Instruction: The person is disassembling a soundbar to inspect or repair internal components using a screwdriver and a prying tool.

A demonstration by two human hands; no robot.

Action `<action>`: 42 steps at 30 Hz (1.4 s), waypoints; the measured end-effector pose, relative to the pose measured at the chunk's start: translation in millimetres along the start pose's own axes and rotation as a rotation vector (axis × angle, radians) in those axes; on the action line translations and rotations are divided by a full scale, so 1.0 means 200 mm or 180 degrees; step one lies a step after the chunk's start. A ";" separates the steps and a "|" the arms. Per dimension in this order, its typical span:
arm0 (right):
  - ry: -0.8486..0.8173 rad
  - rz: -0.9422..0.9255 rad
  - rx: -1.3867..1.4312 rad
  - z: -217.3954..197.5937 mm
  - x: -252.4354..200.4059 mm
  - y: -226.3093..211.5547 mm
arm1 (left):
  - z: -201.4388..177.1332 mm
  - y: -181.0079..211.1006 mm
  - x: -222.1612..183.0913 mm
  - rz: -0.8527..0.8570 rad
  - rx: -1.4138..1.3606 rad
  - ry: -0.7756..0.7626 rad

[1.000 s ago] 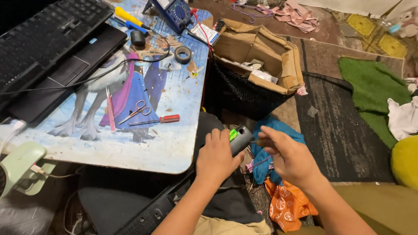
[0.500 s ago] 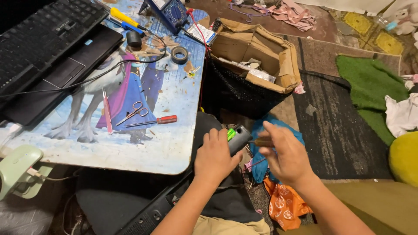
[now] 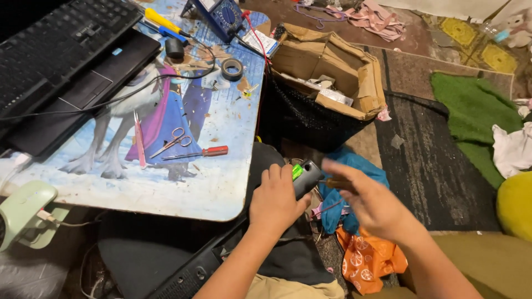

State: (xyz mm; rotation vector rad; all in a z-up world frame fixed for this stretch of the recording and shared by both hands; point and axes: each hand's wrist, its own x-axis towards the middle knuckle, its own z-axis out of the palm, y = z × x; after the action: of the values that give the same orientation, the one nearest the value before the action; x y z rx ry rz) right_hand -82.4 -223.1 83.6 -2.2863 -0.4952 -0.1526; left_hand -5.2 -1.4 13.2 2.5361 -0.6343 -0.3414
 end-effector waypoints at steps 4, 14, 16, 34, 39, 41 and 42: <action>0.0396 0.0254 -0.0090 0.15 -0.08 0.18 | 0.03 -0.01 0.00 0.0042 -0.0013 0.0065; 0.1194 0.0452 -0.0817 0.23 -0.08 0.14 | 0.04 -0.02 -0.01 0.0122 0.0093 0.0276; 0.0626 0.0556 -0.0625 0.06 0.01 0.09 | 0.03 -0.02 -0.02 0.0130 0.0061 0.0279; 0.1431 -0.1209 0.2561 0.37 0.17 0.31 | 0.02 0.00 -0.03 0.0210 0.0106 0.0241; 0.2569 -0.1096 0.2171 0.48 0.16 0.31 | 0.05 0.00 -0.03 0.0273 0.0265 0.0434; 0.2634 -0.1054 0.2045 0.49 0.15 0.31 | 0.07 -0.01 -0.02 0.0292 0.0228 0.0435; 0.2688 -0.1014 0.1936 0.50 0.15 0.31 | 0.08 -0.02 -0.02 0.0291 0.0196 0.0440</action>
State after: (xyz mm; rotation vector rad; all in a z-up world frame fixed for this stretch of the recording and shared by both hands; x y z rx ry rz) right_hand -34.6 -180.0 -20.0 -1.3638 -0.3712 -0.9382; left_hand -12.8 -2.5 -1.3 2.5520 -0.7141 -0.1149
